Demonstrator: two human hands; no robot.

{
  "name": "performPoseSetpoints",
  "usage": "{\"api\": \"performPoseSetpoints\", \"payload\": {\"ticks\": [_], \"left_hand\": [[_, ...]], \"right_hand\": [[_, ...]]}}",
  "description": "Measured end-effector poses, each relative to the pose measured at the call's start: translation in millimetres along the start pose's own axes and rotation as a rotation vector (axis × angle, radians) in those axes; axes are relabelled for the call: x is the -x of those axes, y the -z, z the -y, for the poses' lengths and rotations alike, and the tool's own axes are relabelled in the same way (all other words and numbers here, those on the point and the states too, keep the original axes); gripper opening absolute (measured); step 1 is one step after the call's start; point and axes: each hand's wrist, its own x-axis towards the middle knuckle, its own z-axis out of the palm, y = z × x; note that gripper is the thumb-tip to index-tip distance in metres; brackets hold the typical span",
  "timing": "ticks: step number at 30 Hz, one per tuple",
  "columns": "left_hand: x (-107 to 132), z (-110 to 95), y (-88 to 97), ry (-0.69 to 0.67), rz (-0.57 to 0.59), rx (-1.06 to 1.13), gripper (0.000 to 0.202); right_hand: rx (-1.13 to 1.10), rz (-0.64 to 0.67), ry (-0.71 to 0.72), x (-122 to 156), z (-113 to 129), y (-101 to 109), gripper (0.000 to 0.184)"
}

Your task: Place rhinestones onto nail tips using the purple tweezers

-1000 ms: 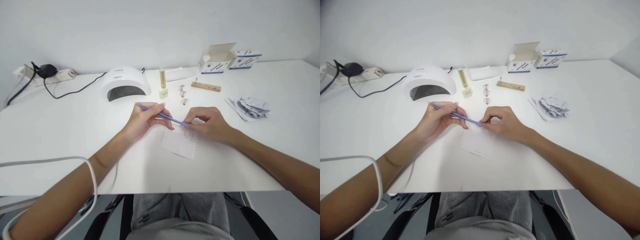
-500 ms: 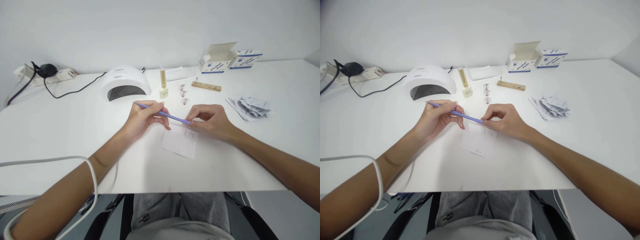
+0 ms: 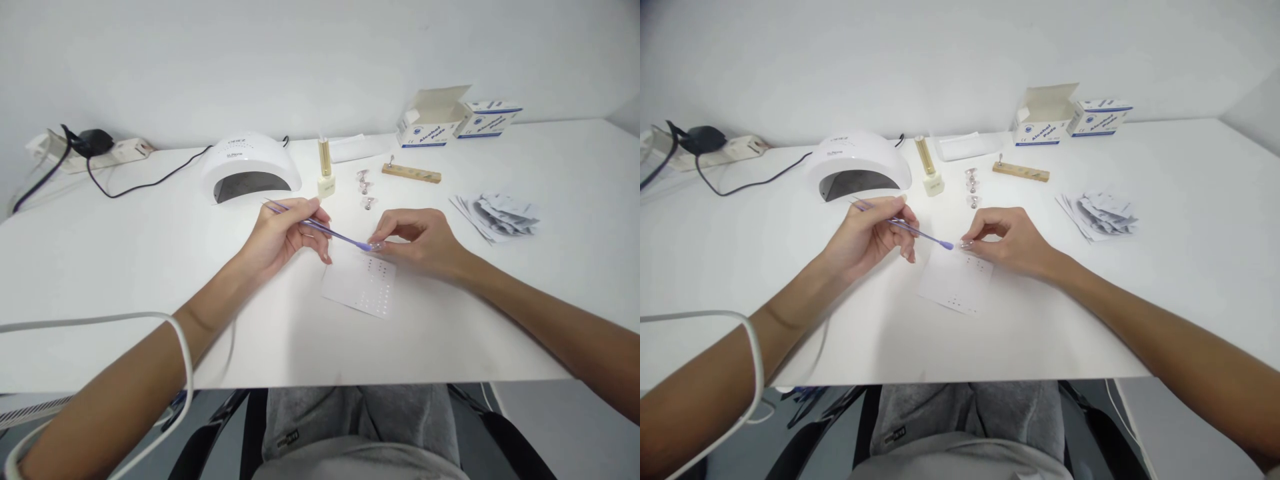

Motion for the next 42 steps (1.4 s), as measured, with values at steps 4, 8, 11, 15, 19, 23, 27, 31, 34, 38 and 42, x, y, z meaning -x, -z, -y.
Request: {"api": "performPoseSetpoints", "payload": {"ticks": [4,8,11,15,19,23,27,31,34,38,42], "left_hand": [[1.6,0.3,-5.0,-0.007,0.034,-0.029,0.034],[4.0,1.3,-9.3,-0.023,0.016,-0.071,0.035],[4.1,0.8,-9.4,-0.044,-0.030,-0.081,0.035],[2.8,0.1,-7.3,-0.068,-0.047,-0.076,0.033],[2.1,0.1,-6.3,-0.070,-0.056,-0.070,0.031],[1.9,-0.1,-5.9,-0.072,-0.067,-0.077,0.030],[1.6,-0.1,-5.2,-0.069,-0.079,-0.086,0.030],[1.1,0.6,-3.7,-0.086,-0.075,-0.081,0.030],[0.1,1.0,-2.1,-0.100,-0.080,-0.081,0.031],[-0.7,1.0,-1.5,-0.089,-0.101,-0.073,0.031],[0.3,1.6,-3.6,-0.075,-0.087,-0.054,0.032]], "right_hand": [[0.026,0.034,-0.006,0.6,4.1,-2.7,0.021],[0.029,0.043,-0.004,1.3,5.2,-3.6,0.027],[0.019,0.029,-0.007,1.2,5.1,-3.1,0.028],[0.013,0.007,-0.022,0.8,5.2,-2.2,0.027],[-0.008,0.008,-0.014,0.6,4.1,-1.1,0.018],[0.021,0.009,-0.038,0.2,2.3,0.9,0.018],[0.036,0.014,-0.044,0.0,0.0,2.9,0.021],[0.029,0.014,-0.037,0.0,-1.1,3.6,0.019],[0.029,0.008,-0.038,-0.2,0.3,2.9,0.018],[0.067,0.005,-0.039,-0.6,5.0,0.8,0.021],[0.082,0.043,-0.039,-0.9,9.1,-1.1,0.025]]}}
